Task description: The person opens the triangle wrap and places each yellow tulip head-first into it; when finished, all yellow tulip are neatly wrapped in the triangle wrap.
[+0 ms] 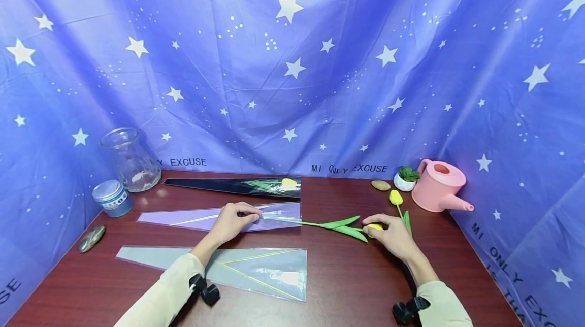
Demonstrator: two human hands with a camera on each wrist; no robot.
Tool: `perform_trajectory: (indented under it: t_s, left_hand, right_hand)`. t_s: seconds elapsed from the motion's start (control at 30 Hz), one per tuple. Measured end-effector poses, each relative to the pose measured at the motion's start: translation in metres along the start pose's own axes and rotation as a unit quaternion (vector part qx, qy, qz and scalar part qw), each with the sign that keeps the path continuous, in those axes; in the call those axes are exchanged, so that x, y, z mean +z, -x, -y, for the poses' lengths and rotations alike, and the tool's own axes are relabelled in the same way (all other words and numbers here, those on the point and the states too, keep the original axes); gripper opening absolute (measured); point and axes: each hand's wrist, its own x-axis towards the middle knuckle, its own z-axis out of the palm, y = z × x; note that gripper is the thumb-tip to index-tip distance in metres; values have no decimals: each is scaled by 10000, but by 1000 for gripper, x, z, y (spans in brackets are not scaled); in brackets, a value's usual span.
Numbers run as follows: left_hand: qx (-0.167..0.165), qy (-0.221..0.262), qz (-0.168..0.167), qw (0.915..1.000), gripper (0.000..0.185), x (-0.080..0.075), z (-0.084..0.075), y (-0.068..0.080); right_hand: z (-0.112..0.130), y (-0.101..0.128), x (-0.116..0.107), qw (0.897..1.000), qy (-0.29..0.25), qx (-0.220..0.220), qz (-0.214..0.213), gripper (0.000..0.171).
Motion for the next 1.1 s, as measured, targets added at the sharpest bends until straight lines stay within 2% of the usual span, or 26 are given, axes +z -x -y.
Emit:
perform_trajectory:
  t_s: [0.23, 0.33, 0.57, 0.73, 0.93, 1.1]
  left_hand:
    - [-38, -1, -18, 10000, 12, 0, 0, 0]
    - [-13, 12, -14, 10000, 12, 0, 0, 0]
    - [27, -38, 7, 10000, 11, 0, 0, 0]
    - [83, -140, 3, 9999, 11, 0, 0, -1]
    - [310, -315, -91, 9990, 10, -3, -2, -2]
    - [335, -434, -13, 9985, 10, -4, -4, -2]
  right_hand:
    - [1, 0, -1, 9990, 292, 154, 287, 16]
    - [4, -1, 0, 9988, 403, -64, 253, 14]
    - [3, -5, 6, 9913, 853, -1004, -12, 21]
    - [4, -8, 10, 9863, 897, -1371, -169, 26]
    - [10, -15, 12, 9849, 861, -1488, -223, 27]
    - [17, -23, 21, 9861, 774, -1464, -136, 26]
